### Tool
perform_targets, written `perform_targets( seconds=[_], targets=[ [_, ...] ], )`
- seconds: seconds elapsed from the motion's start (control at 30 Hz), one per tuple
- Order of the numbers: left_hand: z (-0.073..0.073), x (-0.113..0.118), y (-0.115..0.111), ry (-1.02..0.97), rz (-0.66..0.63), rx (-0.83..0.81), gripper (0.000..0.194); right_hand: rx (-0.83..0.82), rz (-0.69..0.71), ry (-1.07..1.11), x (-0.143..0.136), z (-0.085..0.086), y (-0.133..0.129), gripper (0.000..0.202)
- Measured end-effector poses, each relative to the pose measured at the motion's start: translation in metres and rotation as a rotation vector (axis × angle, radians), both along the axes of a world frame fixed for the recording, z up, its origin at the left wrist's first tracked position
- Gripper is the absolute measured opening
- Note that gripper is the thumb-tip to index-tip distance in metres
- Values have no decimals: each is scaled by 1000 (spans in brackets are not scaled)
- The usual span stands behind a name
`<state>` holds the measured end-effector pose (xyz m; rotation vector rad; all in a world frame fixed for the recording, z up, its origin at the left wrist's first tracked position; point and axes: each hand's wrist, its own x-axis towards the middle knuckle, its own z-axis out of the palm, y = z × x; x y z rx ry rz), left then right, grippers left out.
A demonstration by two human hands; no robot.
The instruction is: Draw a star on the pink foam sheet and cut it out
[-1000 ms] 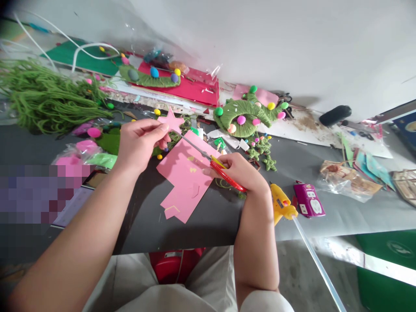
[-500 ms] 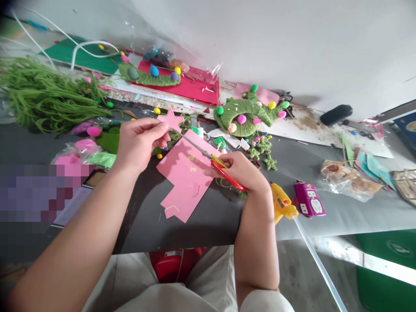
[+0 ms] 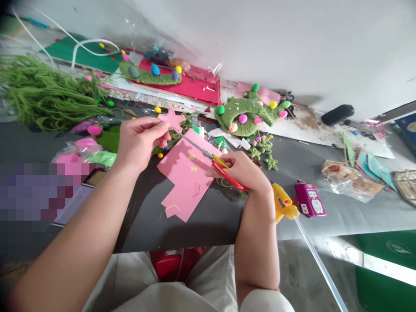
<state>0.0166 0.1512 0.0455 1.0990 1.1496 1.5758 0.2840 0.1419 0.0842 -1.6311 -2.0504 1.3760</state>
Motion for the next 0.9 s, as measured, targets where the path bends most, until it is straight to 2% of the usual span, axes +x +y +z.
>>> perform_targets(
  seconds=[0.13, 0.23, 0.4, 0.47, 0.6, 0.73, 0.9],
  targets=[
    [1, -1, 0, -1, 10, 2, 17, -10, 31, -7, 0, 0, 0, 65],
    [1, 0, 2, -46, 81, 29, 17, -30, 8, -3, -1, -2, 1, 60],
    [2, 12, 2, -378, 237, -21, 12, 53, 40, 20, -10, -10, 2, 50],
    [4, 17, 0, -525, 238, -63, 15, 115, 35, -14, -20, -13, 2, 50],
    [10, 24, -7, -697, 193, -130, 21, 146, -79, 23, -43, -17, -4, 52],
    [11, 25, -9, -794, 196, -166, 22, 172, -146, 95, -59, -22, -10, 54],
    [8, 25, -7, -824, 225, -191, 22, 185, -168, 90, -69, -23, -16, 59]
  ],
)
